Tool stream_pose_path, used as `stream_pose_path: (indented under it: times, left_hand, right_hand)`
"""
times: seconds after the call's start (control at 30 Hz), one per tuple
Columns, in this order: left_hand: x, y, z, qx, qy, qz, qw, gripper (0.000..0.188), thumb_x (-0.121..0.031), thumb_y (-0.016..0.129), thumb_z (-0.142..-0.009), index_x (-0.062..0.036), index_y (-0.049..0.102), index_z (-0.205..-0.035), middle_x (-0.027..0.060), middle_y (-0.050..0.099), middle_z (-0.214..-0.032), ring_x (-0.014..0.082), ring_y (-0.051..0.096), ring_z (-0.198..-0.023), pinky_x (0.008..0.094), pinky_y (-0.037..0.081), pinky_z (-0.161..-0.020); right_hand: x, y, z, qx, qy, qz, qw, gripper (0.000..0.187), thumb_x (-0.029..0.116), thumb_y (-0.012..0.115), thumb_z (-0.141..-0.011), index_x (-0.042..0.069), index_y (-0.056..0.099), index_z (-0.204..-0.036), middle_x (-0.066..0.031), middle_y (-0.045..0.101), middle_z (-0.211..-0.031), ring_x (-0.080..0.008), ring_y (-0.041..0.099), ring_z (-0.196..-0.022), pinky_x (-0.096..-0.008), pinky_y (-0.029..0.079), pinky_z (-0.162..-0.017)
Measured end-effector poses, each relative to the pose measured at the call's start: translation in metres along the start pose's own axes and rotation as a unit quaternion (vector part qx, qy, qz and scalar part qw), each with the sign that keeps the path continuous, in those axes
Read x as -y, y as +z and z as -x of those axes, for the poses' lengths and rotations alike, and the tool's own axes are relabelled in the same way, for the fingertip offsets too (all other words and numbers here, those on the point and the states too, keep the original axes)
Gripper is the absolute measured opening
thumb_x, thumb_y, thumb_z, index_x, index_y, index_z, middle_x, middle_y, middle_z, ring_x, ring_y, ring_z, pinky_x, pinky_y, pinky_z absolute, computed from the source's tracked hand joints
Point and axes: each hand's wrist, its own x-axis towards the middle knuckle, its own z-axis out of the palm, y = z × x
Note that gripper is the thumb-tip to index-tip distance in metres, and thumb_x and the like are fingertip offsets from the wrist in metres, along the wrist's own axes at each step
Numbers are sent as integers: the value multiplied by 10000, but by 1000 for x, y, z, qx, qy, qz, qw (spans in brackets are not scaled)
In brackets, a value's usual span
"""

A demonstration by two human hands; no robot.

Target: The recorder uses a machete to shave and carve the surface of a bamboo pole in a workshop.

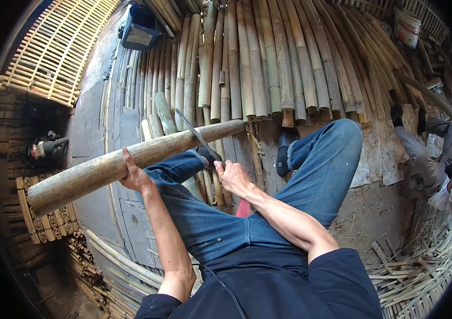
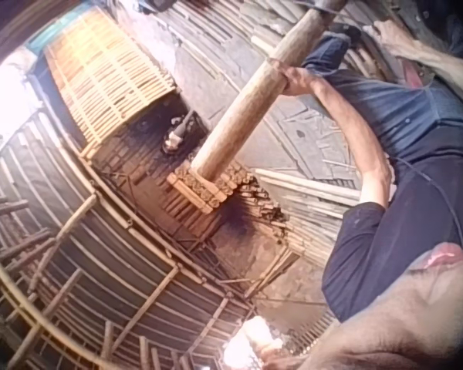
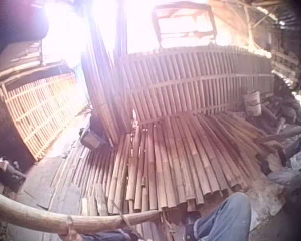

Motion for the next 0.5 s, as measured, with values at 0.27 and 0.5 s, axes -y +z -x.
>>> stream_pose_path:
  times: [0.27,0.5]
  left_hand:
    - [1,0,15,-9,24,-53,998,635,-273,827,-826,65,496,-1249,190,579,-1259,263,619,-1111,447,563,-998]
    - [-4,-7,27,-2,-5,-15,1000,739,-389,755,-881,50,409,-1364,156,507,-1353,268,569,-1194,440,511,-1046]
  right_hand:
    - [4,16,20,35,-79,-21,996,619,516,414,-1019,-71,568,-897,-354,626,-725,-538,644,-760,-600,515,-691]
    - [-37,25,-33,-15,62,-25,998,710,512,392,-1015,-137,664,-917,-390,638,-841,-529,655,-866,-559,535,-790]
